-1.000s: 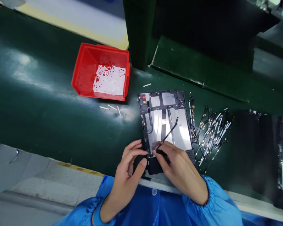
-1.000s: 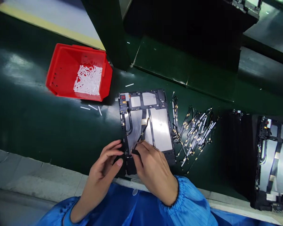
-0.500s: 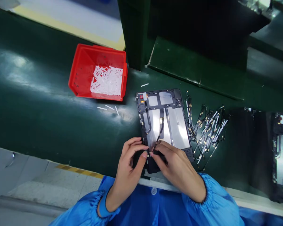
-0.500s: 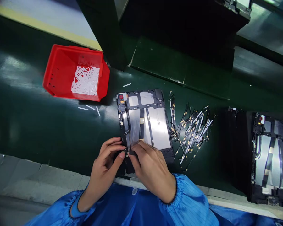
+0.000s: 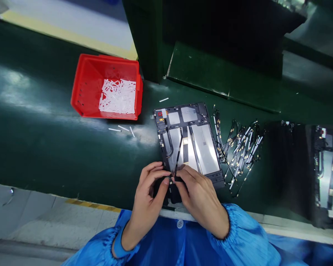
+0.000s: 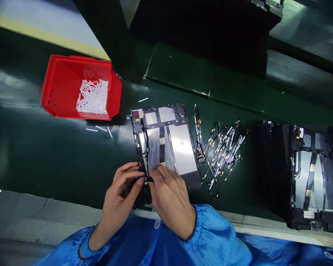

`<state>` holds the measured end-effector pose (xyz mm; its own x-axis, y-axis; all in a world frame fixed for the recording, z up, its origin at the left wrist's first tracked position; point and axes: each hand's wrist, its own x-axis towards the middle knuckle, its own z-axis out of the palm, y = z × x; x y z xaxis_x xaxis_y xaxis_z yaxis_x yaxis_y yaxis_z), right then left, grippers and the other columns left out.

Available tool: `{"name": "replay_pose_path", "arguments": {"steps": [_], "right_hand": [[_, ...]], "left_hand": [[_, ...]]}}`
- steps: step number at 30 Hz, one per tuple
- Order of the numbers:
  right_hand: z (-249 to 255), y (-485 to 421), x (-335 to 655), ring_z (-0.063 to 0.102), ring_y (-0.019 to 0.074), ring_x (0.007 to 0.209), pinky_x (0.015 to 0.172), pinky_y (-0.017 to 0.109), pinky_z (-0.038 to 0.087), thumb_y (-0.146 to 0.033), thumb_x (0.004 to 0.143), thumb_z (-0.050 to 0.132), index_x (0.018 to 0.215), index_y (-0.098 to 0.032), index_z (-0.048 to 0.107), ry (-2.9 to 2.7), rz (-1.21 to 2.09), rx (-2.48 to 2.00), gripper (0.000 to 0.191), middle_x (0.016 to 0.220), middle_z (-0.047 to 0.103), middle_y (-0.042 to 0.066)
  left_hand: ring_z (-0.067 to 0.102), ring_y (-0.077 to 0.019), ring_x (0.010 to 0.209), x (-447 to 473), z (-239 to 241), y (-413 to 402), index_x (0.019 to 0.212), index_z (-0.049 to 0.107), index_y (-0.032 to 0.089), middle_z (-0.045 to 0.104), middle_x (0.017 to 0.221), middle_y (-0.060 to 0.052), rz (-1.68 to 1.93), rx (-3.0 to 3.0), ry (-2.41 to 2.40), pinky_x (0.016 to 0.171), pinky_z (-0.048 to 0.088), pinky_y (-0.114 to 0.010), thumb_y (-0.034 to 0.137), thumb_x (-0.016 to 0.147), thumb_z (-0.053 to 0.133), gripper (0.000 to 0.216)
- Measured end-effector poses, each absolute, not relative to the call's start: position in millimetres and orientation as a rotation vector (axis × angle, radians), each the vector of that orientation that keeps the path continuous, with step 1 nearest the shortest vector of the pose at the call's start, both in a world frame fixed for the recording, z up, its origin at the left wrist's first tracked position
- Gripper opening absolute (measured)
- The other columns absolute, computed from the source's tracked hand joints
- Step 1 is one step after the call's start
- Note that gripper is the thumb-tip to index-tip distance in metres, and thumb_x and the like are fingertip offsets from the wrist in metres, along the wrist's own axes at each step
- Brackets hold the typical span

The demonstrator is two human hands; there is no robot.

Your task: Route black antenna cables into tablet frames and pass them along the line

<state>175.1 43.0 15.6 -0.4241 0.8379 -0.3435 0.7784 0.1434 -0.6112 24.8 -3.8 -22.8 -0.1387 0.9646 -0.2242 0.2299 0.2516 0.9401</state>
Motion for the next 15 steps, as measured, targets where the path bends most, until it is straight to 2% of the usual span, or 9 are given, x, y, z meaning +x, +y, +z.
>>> {"name": "replay_pose_path", "arguments": {"steps": [5,11,15], "right_hand": [[15.3,41.3,175.9,0.061,0.0196,0.086,0.074,0.031,0.045,-0.013,0.094,0.045,0.098,-0.020,0.059,-2.309,1.157,-1.638,0.015,0.098,0.060,0.003],[14.9,39.3,176.3,0.061,0.0193,0.086,0.075,0.031,0.045,-0.012,0.093,0.047,0.097,-0.020,0.058,-2.300,1.151,-1.650,0.015,0.098,0.061,0.003],[13.3,39.8,177.1,0.061,0.0195,0.089,0.077,0.031,0.046,-0.014,0.094,0.047,0.098,-0.021,0.058,-2.300,1.141,-1.642,0.014,0.099,0.061,0.003]], "left_hand": [[0.053,-0.0170,0.119,24.1,-23.0,-3.6,0.100,0.065,0.030,0.050,0.122,-0.002,0.975,1.120,1.560,0.096,0.050,-0.030,0.020,0.092,0.058,0.015],[0.051,-0.0159,0.121,21.3,-24.4,-0.9,0.098,0.066,0.030,0.050,0.121,0.000,0.909,1.301,1.609,0.103,0.045,-0.031,0.018,0.090,0.060,0.015],[0.052,-0.0147,0.119,16.6,-24.2,2.2,0.093,0.066,0.029,0.050,0.120,-0.001,0.891,1.323,1.581,0.100,0.047,-0.028,0.018,0.089,0.061,0.013]]}}
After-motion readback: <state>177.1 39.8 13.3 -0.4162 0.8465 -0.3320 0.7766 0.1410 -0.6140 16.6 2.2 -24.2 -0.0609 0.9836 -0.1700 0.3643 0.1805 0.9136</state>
